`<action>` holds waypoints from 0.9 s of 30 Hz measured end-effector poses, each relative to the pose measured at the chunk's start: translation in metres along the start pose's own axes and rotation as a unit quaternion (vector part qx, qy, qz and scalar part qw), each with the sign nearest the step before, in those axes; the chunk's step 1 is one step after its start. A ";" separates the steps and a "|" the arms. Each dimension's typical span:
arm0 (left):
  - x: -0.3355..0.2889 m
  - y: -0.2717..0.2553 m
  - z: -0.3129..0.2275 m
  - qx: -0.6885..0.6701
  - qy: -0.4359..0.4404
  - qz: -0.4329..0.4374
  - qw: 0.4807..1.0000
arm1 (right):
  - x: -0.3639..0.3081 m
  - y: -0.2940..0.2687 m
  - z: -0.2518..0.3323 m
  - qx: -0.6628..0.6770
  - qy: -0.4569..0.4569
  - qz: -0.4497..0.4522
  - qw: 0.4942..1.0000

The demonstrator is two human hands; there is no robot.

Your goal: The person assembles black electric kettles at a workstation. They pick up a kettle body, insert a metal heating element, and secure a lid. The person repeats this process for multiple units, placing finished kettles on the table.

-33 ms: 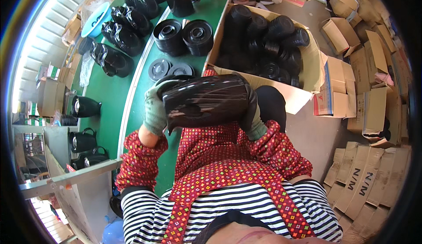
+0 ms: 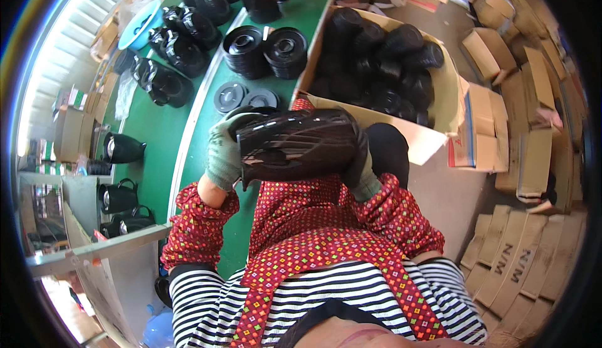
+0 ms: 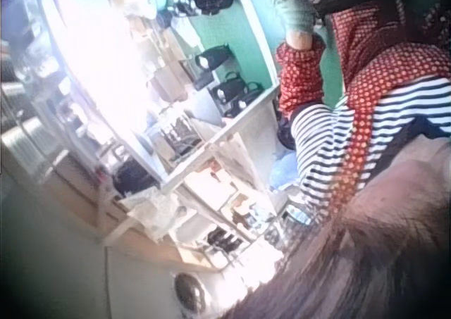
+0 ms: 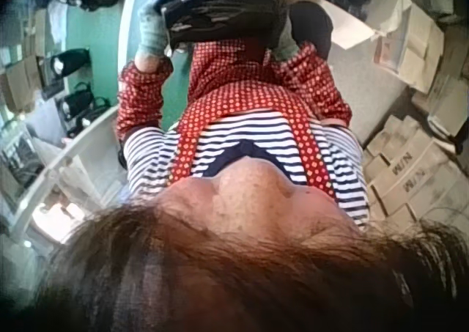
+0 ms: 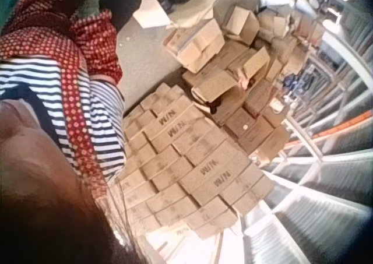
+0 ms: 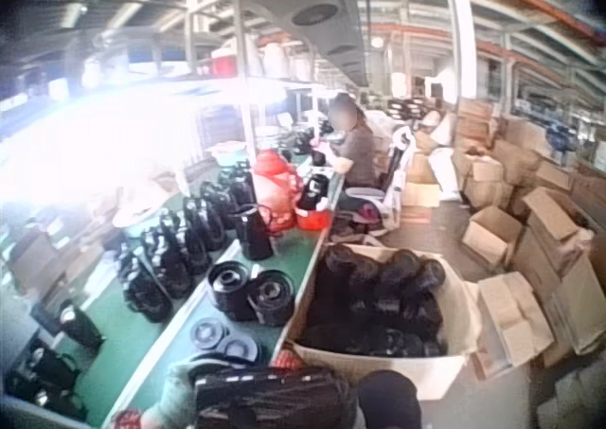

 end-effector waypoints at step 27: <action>-0.046 0.052 -0.060 0.314 0.226 0.169 0.907 | 0.004 0.125 0.085 -0.723 -0.044 0.335 0.602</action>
Point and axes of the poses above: each hand's wrist, its own x-axis towards the middle knuckle, its own y-axis out of the palm, z = x × y, the point moved 8 cm from there along x, towards the middle knuckle, and after that the axes turned 4 degrees about x, right-handed, at the moved point
